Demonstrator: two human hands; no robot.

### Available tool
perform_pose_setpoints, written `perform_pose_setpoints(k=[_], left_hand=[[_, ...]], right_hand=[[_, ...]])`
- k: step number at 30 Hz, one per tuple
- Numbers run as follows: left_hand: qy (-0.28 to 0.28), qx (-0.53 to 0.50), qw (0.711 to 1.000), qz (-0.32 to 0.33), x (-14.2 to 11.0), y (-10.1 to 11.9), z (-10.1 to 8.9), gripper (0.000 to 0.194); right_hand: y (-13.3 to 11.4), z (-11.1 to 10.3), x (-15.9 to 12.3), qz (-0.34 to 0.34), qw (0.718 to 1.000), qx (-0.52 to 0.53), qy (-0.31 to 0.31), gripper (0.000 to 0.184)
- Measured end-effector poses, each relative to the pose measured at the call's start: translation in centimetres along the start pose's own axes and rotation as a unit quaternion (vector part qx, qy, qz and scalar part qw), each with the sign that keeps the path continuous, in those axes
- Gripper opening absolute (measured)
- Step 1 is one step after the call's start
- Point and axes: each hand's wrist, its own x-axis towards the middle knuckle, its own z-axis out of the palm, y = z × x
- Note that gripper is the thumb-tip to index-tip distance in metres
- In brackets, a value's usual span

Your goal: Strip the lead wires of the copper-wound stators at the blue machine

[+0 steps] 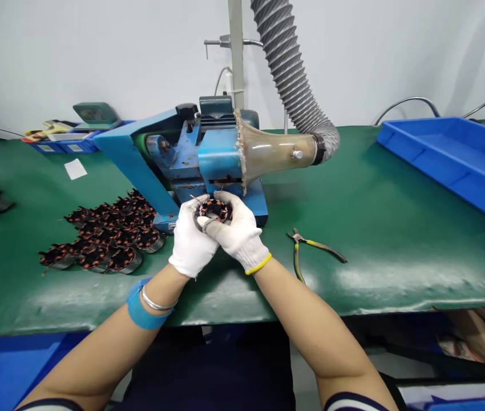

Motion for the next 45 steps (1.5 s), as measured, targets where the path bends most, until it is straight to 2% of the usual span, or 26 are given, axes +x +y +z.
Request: perform_pose_setpoints(k=[6,14,23,28,35,41,45], left_hand=[[-0.025,-0.06,0.998,-0.009,0.9,-0.1,0.0,0.056],[-0.018,0.01,1.0,-0.011,1.9,0.6,-0.1,0.054],[-0.006,0.101,0.995,0.002,1.8,1.2,-0.5,0.048],[0.01,0.122,0.992,0.024,1.9,1.2,-0.8,0.05],[0.017,0.164,0.984,0.065,2.2,1.4,-0.9,0.046],[0.005,0.13,0.99,0.063,1.9,1.2,-0.6,0.044],[-0.038,0.028,0.997,0.062,0.6,0.4,-1.0,0.051]], right_hand=[[-0.1,-0.6,1.8,-0.013,0.999,0.041,-0.015,0.056],[-0.9,-0.7,1.8,-0.015,0.998,0.055,-0.026,0.046],[-1.9,-0.8,1.5,0.004,1.0,0.003,-0.029,0.04],[-1.9,-0.7,1.8,0.025,0.997,0.052,-0.051,0.04],[-0.5,-0.8,2.1,-0.004,0.99,0.125,-0.066,0.04],[0.0,-0.7,1.8,-0.018,0.989,0.135,-0.052,0.045],[-0.7,-1.4,0.1,-0.016,0.995,0.056,-0.078,0.054]])
